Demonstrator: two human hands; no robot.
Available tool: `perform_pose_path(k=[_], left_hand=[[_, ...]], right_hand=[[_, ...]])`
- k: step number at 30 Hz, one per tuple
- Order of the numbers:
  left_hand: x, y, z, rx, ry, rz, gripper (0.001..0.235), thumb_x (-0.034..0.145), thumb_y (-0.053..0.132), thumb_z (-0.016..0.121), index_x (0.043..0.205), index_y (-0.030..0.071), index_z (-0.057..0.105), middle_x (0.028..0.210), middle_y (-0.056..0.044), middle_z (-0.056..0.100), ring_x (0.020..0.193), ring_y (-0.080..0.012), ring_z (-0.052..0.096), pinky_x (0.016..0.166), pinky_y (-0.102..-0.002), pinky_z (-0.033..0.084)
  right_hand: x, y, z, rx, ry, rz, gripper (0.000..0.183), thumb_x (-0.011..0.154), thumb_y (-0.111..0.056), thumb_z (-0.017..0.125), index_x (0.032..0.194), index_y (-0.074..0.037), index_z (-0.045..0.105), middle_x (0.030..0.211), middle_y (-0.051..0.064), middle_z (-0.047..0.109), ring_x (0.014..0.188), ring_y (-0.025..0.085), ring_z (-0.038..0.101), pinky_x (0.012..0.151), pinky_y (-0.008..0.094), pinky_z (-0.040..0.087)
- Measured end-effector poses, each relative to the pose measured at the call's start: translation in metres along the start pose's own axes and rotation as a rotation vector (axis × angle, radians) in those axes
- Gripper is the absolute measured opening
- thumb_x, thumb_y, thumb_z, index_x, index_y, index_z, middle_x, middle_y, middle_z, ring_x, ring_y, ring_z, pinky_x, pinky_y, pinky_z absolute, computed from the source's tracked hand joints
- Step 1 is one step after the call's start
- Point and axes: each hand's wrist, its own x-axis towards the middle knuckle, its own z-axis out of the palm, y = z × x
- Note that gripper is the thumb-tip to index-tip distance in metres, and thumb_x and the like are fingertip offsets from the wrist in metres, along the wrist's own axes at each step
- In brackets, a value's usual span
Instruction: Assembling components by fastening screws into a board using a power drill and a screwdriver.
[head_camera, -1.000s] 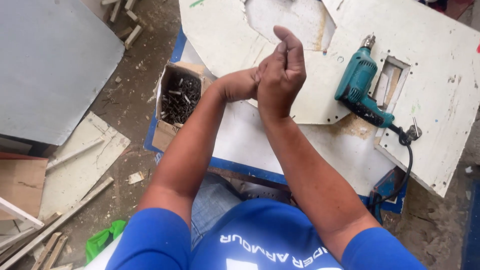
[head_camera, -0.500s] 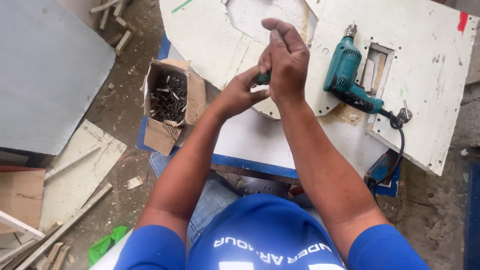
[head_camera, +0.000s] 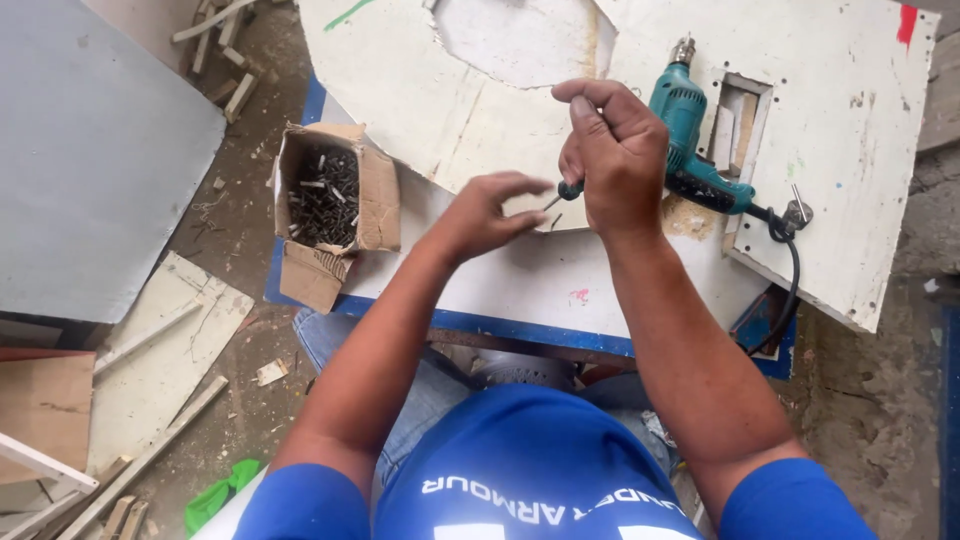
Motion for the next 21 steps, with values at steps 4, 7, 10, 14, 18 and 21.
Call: perform_pose_path(k=[4, 7, 10, 14, 18, 21], left_hand=[[0.019, -0.029, 0.032, 0.364, -0.009, 0.211, 0.025, 0.098, 0.027, 0.069, 0.078, 0.014, 0.059, 0.065, -0.005, 0.06, 0.058, -0.028, 0.055, 0.05, -0.044, 0.033], [0.017, -0.03, 0.03, 0.441, -0.016, 0.171, 0.029, 0.1, 0.029, 0.067, 0.078, 0.015, 0.054, 0.064, -0.005, 0.058, 0.058, -0.0299, 0.052, 0.05, -0.045, 0.031], [0.009, -0.051, 0.03, 0.318, 0.026, 0.185, 0.004, 0.096, 0.02, 0.069, 0.097, 0.018, 0.072, 0.079, -0.002, 0.073, 0.066, -0.0246, 0.065, 0.056, -0.039, 0.043], [0.001, -0.052, 0.035, 0.307, 0.068, 0.168, 0.014, 0.1, 0.027, 0.066, 0.089, 0.017, 0.067, 0.071, 0.001, 0.063, 0.063, -0.0199, 0.055, 0.056, -0.036, 0.039], [-0.003, -0.054, 0.04, 0.284, 0.14, 0.119, 0.011, 0.098, 0.03, 0.07, 0.102, 0.022, 0.076, 0.088, 0.004, 0.079, 0.075, -0.0176, 0.071, 0.059, -0.034, 0.047], [-0.005, -0.049, 0.043, 0.298, 0.165, 0.121, 0.013, 0.099, 0.032, 0.068, 0.102, 0.022, 0.075, 0.089, 0.004, 0.078, 0.077, -0.019, 0.071, 0.06, -0.035, 0.047]], right_hand=[[-0.009, 0.01, -0.004, 0.011, 0.078, -0.045, 0.018, 0.108, -0.006, 0.051, 0.112, -0.004, 0.069, 0.059, 0.001, 0.045, 0.046, 0.01, 0.042, 0.044, 0.024, 0.043], [-0.01, 0.013, -0.005, 0.055, 0.092, -0.025, 0.018, 0.107, -0.008, 0.052, 0.11, -0.005, 0.069, 0.057, 0.001, 0.043, 0.046, 0.01, 0.042, 0.044, 0.024, 0.043], [-0.01, 0.012, -0.004, 0.081, 0.085, -0.025, 0.018, 0.107, -0.008, 0.052, 0.111, -0.004, 0.069, 0.061, 0.001, 0.045, 0.048, 0.01, 0.042, 0.045, 0.024, 0.043], [-0.01, 0.012, 0.001, 0.046, 0.046, -0.039, 0.018, 0.107, -0.006, 0.051, 0.111, -0.003, 0.069, 0.059, 0.001, 0.045, 0.047, 0.01, 0.042, 0.045, 0.024, 0.044], [-0.01, 0.006, 0.003, -0.022, 0.012, -0.036, 0.019, 0.107, -0.008, 0.051, 0.112, -0.004, 0.069, 0.059, 0.001, 0.046, 0.047, 0.01, 0.043, 0.046, 0.024, 0.043], [-0.011, 0.002, 0.003, -0.053, -0.014, -0.045, 0.019, 0.107, -0.008, 0.05, 0.112, -0.004, 0.068, 0.058, 0.001, 0.046, 0.047, 0.01, 0.044, 0.046, 0.024, 0.043]])
